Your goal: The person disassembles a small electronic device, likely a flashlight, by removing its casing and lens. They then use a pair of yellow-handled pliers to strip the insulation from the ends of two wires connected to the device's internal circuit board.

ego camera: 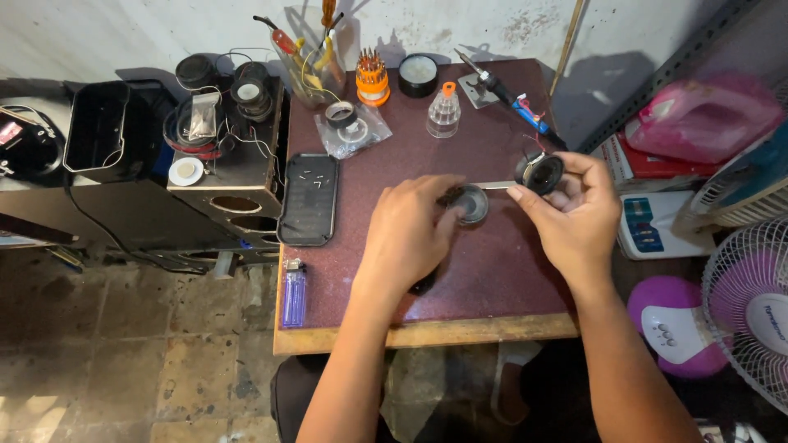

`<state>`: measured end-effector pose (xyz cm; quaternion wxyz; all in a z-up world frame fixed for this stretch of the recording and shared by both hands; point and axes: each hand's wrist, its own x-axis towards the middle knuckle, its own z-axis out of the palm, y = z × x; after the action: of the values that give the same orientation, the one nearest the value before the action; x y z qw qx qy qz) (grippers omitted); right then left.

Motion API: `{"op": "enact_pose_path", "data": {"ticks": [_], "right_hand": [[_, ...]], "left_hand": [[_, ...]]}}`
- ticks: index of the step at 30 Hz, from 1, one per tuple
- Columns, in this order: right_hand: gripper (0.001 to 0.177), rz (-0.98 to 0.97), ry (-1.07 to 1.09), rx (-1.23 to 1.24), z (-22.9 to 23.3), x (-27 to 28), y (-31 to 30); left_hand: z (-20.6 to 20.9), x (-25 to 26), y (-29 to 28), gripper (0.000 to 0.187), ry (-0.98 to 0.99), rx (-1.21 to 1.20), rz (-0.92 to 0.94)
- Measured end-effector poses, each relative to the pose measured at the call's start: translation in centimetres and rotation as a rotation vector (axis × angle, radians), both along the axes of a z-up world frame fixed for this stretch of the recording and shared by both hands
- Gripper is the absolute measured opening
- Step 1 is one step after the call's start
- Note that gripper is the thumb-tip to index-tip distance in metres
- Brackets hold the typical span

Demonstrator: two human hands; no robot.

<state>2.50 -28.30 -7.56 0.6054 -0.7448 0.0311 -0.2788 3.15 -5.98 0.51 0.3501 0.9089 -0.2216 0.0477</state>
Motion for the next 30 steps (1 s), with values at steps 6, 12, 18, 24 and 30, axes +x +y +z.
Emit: {"op": "enact_pose_path", "data": {"ticks": [6, 12, 18, 24, 30], "right_hand": [[0.061, 0.000, -0.039, 0.001, 0.0, 0.0, 0.0], [0.061, 0.004, -0.028, 0.016, 0.7, -0.2, -0.2], [0.064, -0.089, -0.020, -0.017, -0.4, 0.4, -1.9], [0.048, -0.140, -0.087, -0.071, 2.0, -0.3, -3.4], [0.048, -0.208, -0.133, -0.125, 1.8, -0.8, -6.3]], "left_hand": [[-1.0, -0.1, -1.7, 0.042, -0.061, 0.137, -0.080], [-1.7, -0.2, -2.0, 0.040, -0.043, 0.182, -0.046], [-2.0, 0.0, -2.0, 0.041, 0.019, 0.094, -0.057], [-3.6, 0.3, -2.2, 0.028, -0.058, 0.008, -0.019], [-4.9, 0.8, -2.4, 0.037, -0.121, 0.026, -0.012]]}}
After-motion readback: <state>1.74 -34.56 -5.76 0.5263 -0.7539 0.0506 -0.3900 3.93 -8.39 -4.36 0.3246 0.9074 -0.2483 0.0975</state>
